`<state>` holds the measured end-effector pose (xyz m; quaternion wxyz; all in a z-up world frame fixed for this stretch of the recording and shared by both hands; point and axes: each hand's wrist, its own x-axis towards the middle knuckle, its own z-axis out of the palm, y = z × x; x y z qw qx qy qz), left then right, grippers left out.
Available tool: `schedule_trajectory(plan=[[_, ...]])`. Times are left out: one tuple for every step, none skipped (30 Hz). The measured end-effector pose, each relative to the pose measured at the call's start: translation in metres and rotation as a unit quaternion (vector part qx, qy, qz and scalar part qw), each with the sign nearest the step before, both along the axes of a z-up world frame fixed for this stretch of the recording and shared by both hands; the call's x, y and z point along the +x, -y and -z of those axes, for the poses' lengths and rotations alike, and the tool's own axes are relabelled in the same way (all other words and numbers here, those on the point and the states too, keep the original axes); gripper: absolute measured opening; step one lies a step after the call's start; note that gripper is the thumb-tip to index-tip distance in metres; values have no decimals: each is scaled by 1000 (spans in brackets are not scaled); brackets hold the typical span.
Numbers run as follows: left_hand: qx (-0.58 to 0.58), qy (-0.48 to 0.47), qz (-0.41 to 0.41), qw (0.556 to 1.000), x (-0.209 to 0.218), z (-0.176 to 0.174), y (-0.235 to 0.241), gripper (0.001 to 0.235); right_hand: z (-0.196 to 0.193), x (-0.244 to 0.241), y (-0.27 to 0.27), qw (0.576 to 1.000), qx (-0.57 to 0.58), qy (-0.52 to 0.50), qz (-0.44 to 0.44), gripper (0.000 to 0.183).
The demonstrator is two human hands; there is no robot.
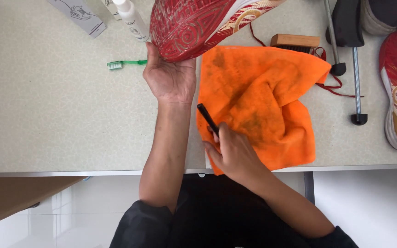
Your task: The person scrubs the red sole of a sneaker using a black brush to remove dirt. They wipe the brush on an orange cloth and continue scrubbing different sections of the sole.
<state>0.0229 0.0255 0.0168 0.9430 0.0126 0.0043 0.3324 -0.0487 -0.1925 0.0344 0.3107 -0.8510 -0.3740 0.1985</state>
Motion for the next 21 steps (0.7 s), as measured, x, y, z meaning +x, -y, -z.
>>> schedule_trajectory(plan=[[0,-2,0,1000,-2,2,-3,32,-10,-1,8,1000,0,-2,0,28],[5,-2,-3,1000,-5,5,-7,34,-21,-1,16,1000,2,15,14,23],[12,0,-6,1000,-7,6,-13,36,-31,-1,22,999,6,34,29,24],[13,-1,-7,1000,-9,8,-14,36,-36,7,34,999,7,33,28,24],[6,-7,-4,1000,-10,10,-13,36,-42,14,47,994,-49,77,62,28],[-1,-14,-2,1000,-12,12,-12,37,-47,22,61,983,-105,120,96,33],[-2,-14,0,1000,-11,20,-7,37,-50,30,73,982,-106,120,96,33],[-20,-13,7,1000,-10,27,-3,36,-54,37,86,970,-161,132,125,36],[-34,-11,14,999,-9,34,-1,35,-57,45,96,955,-211,144,154,47],[-33,-10,15,999,-7,39,2,35,-49,47,100,955,-209,144,154,47],[-44,-12,26,999,-7,45,7,34,-41,48,107,945,-266,103,158,54],[-56,-14,38,998,-6,51,13,34,-33,49,113,931,-321,62,162,63],[-57,-14,39,998,-4,56,19,34,-25,45,118,930,-322,61,163,63],[-68,-24,49,996,-2,60,26,33,-16,40,123,926,-324,95,167,60],[-79,-34,58,995,-1,64,32,33,-8,36,127,921,-325,130,170,58],[-79,-34,58,995,0,61,34,33,-19,39,126,921,-326,129,169,58],[-93,-41,63,993,2,58,37,33,-30,41,126,902,-384,91,174,64],[-106,-48,69,991,3,55,41,33,-42,43,125,879,-439,53,178,74],[-105,-47,68,991,2,52,40,33,-39,42,129,879,-438,55,178,74],[-92,-45,64,993,2,48,39,32,-38,41,133,904,-352,172,173,66],[-78,-44,57,994,0,44,37,32,-35,39,136,908,-257,285,166,59]])
